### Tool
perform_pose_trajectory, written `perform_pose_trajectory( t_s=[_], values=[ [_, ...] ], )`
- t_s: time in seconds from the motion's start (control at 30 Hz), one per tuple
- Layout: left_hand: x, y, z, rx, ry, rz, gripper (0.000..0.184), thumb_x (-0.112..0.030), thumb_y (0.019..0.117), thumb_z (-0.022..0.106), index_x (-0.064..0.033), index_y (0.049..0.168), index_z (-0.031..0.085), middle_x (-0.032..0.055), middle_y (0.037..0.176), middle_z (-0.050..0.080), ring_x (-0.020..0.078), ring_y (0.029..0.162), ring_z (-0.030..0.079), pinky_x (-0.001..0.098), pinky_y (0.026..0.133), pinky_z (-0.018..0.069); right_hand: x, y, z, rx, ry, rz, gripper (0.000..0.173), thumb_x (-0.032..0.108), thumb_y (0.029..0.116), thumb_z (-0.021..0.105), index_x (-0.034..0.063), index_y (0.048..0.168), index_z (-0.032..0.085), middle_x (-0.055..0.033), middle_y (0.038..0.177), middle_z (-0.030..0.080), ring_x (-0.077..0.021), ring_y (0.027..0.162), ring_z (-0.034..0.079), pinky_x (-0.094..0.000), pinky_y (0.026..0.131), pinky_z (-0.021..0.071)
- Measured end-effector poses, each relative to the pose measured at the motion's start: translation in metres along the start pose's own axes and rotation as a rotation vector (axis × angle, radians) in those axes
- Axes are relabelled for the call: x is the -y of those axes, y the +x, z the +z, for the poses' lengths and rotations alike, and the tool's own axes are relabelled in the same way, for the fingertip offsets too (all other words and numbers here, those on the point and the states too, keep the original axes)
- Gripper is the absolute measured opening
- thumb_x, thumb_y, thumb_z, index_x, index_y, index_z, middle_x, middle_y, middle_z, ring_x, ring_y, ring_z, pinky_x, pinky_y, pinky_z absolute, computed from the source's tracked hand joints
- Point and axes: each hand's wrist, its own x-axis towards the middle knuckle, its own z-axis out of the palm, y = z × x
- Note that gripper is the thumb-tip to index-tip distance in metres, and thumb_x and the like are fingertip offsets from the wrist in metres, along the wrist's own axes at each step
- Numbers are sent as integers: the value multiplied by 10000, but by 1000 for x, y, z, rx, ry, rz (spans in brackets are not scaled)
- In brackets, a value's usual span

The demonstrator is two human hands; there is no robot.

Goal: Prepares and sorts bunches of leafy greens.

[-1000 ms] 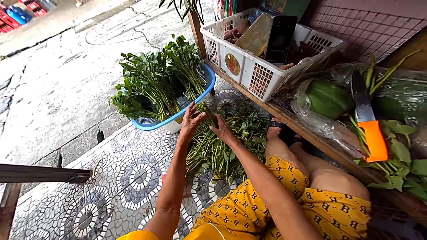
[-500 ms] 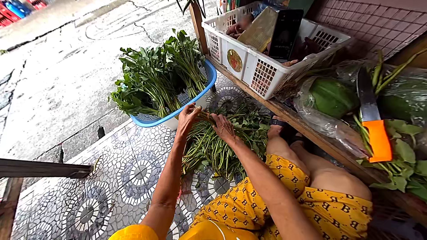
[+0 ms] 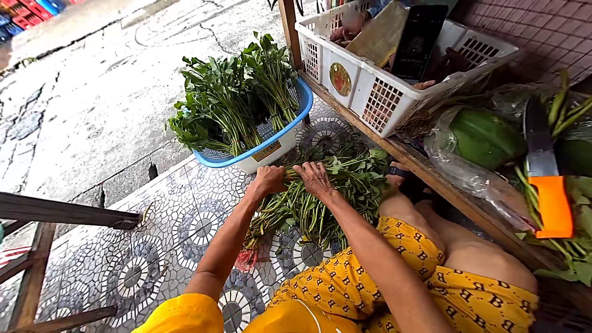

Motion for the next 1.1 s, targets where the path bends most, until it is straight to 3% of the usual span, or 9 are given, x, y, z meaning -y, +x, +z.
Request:
perform_pose_trajectory(
  t_s=[0.13,0.23,0.37,0.5,0.67,0.77,0.87,1.0,1.1],
  values=[
    [31,-7,36,55,-361,80,570,-258,935,700,32,1382,498,276,1203,640,430,1155,618,647,985,456,18,-1,-7,28,-7,-176,447,-16,959,598,113,1385,640,-242,1269,662,-452,1261,587,-692,1138,294],
    [55,-28,61,-169,-706,3,509,-334,942,699,9,1301,585,215,1120,675,330,1052,658,556,955,498,44,-4,-28,-109,96,-299,583,104,847,806,112,1403,630,-216,1412,601,-439,1430,446,-700,1188,231],
    [86,-43,63,-621,-963,-146,418,-336,993,659,40,1170,620,105,837,643,174,724,609,416,738,522,59,-15,-64,-563,224,-374,159,78,956,669,54,1070,778,-111,966,765,-284,941,745,-529,1012,523],
    [120,-24,41,-942,-1175,-206,438,-372,1073,511,33,1241,523,65,801,581,133,648,574,369,700,534,38,-19,-71,-423,413,-54,296,201,1065,553,-54,1087,702,-209,758,696,-386,649,699,-551,624,559],
    [166,37,-2,-1089,-1291,-441,715,-499,1029,562,47,1459,397,281,1230,598,337,1058,638,505,940,525,28,-22,-61,-347,277,26,611,444,1067,484,-48,753,664,-197,637,632,-387,653,680,-552,633,512],
    [149,34,-5,-976,-1001,-589,1196,-702,869,658,29,1621,83,348,1595,278,485,1478,312,648,1187,268,41,-25,-73,-184,295,11,576,441,1073,468,-7,852,755,-177,894,723,-361,950,690,-529,870,517],
    [70,5,1,-956,-928,-253,991,-478,919,726,5,1608,203,313,1587,321,469,1437,377,645,1135,347,80,-31,-137,314,283,-100,362,330,1052,573,52,1250,694,-180,1235,685,-368,1203,620,-573,1042,449],
    [-55,-94,-29,-649,-1515,421,737,-140,946,682,-34,1553,277,140,1369,572,200,1174,635,370,966,552,128,-60,-189,886,202,-376,392,285,986,703,47,1296,676,-204,1057,721,-398,987,679,-649,895,475],
    [-93,-180,-73,-424,-1586,931,711,-114,920,662,-54,1529,302,75,1317,619,188,1195,636,373,1017,550,111,-79,-183,901,184,-343,435,283,942,755,-5,1257,672,-240,1004,708,-438,964,670,-676,867,474]
  ],
)
